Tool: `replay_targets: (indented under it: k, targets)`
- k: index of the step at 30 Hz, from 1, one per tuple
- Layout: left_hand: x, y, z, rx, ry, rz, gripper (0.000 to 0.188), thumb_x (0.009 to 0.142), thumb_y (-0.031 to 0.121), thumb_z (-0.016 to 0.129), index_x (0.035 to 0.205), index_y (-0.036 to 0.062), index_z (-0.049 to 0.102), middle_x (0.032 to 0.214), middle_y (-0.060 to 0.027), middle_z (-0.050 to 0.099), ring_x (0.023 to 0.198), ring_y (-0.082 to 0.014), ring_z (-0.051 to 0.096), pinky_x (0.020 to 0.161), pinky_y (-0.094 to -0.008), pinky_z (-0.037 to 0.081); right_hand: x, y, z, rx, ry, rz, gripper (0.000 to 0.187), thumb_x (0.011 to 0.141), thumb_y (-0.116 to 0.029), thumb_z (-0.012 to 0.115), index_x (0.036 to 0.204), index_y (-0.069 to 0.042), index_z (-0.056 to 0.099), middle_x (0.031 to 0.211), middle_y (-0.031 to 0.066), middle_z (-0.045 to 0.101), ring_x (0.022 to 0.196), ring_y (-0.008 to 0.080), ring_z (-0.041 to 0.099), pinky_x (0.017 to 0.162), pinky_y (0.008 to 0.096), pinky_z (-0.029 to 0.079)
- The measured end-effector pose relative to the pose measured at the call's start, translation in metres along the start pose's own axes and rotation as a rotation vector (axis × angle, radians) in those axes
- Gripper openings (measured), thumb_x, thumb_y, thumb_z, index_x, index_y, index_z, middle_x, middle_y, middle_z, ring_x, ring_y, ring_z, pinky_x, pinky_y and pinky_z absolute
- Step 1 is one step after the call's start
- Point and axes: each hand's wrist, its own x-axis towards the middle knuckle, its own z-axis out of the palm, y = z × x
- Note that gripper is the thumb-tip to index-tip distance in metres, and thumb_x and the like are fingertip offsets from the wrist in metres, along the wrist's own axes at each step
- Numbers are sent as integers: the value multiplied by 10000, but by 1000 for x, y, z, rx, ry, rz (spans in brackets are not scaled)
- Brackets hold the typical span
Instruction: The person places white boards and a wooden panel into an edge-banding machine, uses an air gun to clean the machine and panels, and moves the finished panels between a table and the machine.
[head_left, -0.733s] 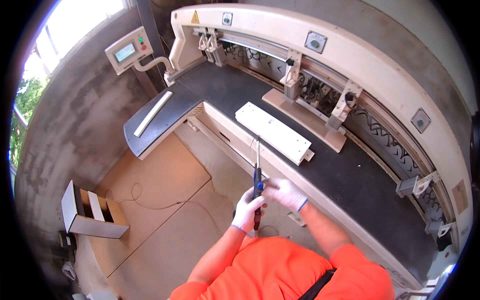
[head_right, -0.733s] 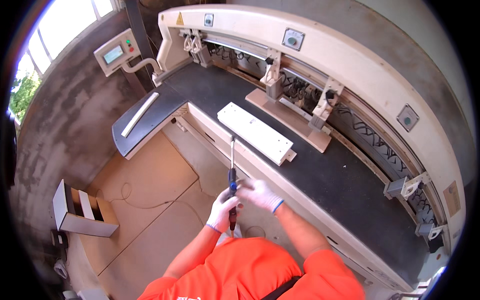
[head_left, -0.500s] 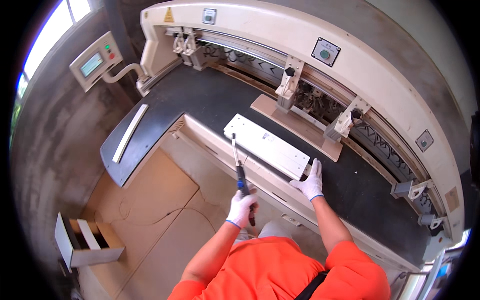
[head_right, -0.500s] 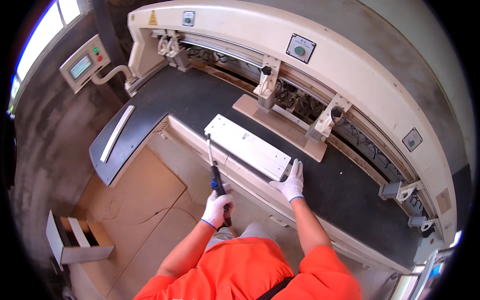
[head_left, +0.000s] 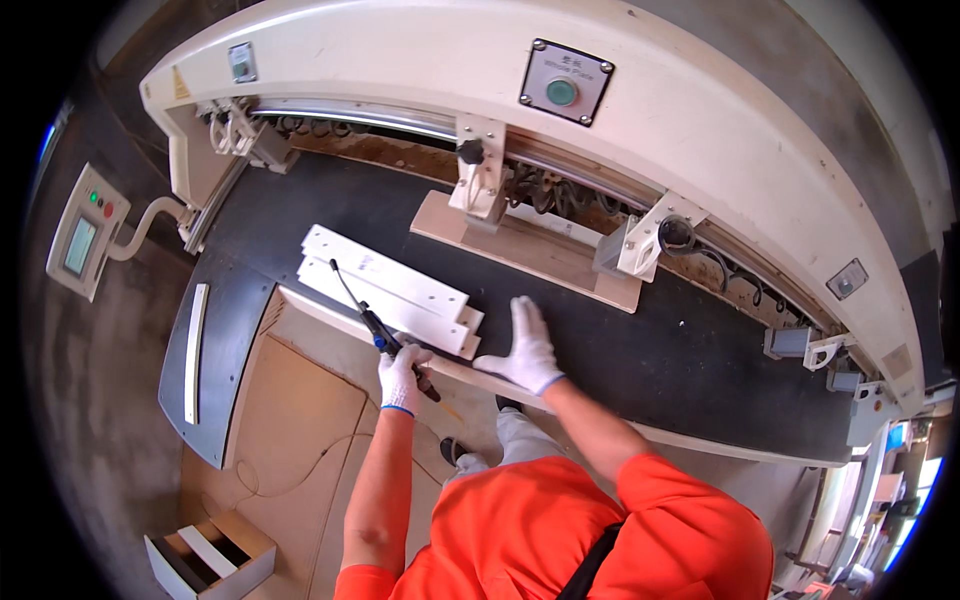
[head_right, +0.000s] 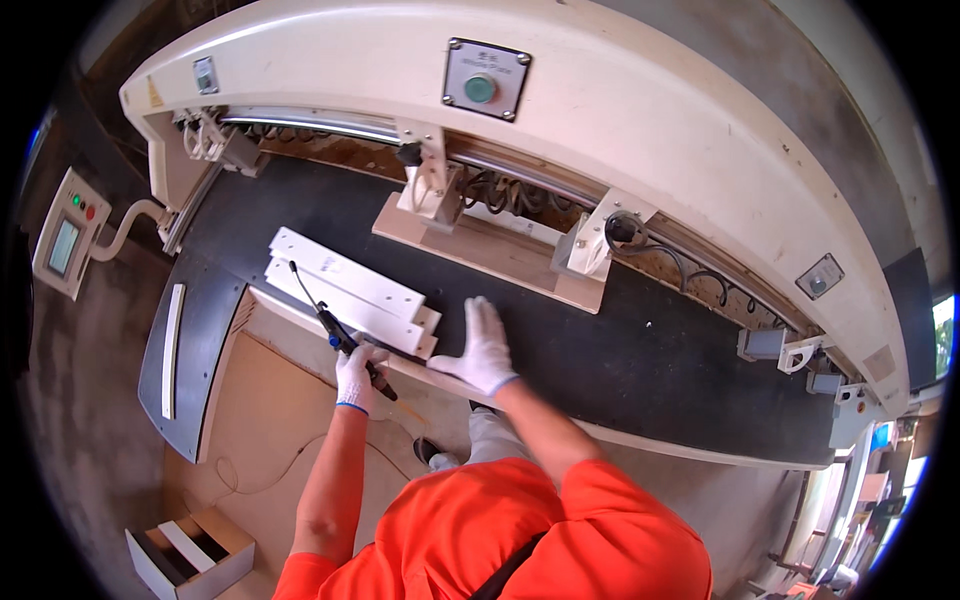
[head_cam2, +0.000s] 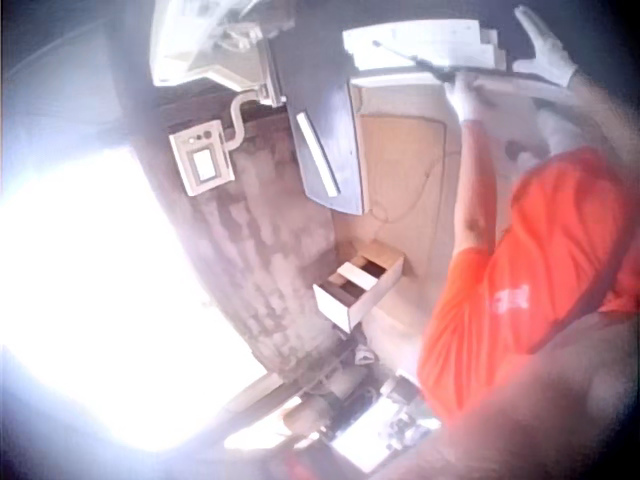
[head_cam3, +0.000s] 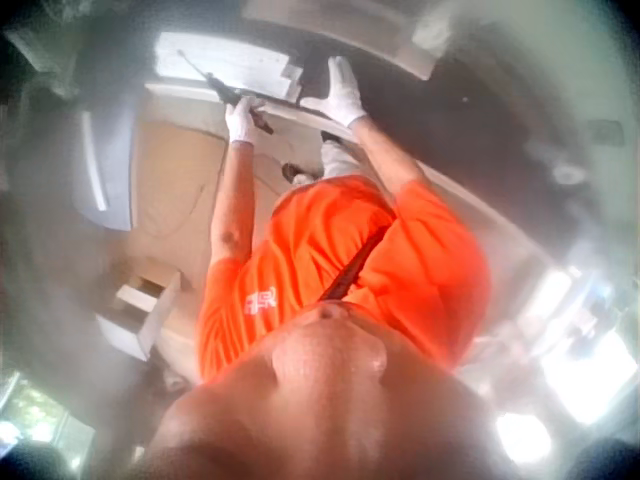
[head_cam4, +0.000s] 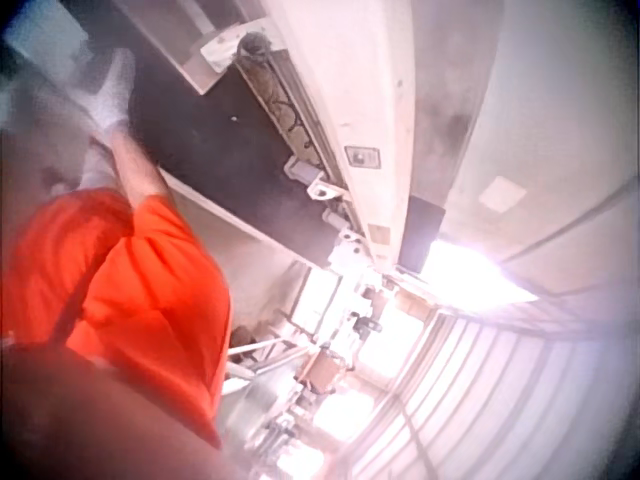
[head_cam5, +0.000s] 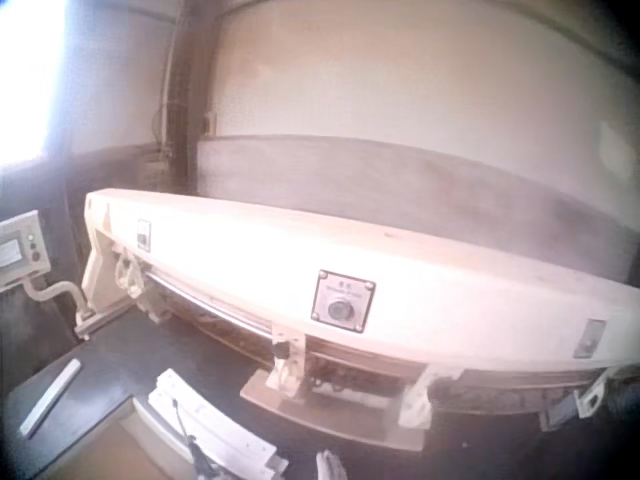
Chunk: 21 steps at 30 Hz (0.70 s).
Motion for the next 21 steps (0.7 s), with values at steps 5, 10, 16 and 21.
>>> replay_targets:
  k: [5,10,16,21]
  targets:
    - [12,2,-3,-38,112,41,445,927,147,630,1352,62,531,825,-115,716,509,-157,574,420,-280,406,18,158,-114,-336,211,200,766,826,-430,847,1396,-2,566,1412,292,567,1323,476,526,1145,540,402]
    - [1,-15,5,-66,187,22,535,941,156,611,1441,16,484,879,-128,718,551,-168,597,460,-289,466,83,174,-156,-477,-478,279,1123,760,-781,730,1592,-93,421,1667,240,348,1527,433,329,1275,481,262]
    - [-14,-35,-4,-98,283,-9,535,929,111,601,1447,33,491,901,-122,664,581,-205,640,446,-297,481,22,153,-134,-409,-199,16,1113,723,-610,865,1540,13,435,1564,286,444,1483,477,371,1243,569,280]
    - [-26,-39,-8,-112,313,-9,521,951,130,601,1454,64,482,825,-146,693,503,-216,599,408,-313,440,79,219,-144,-298,-282,168,885,870,-542,727,1579,-90,450,1653,204,384,1540,424,326,1277,527,249]
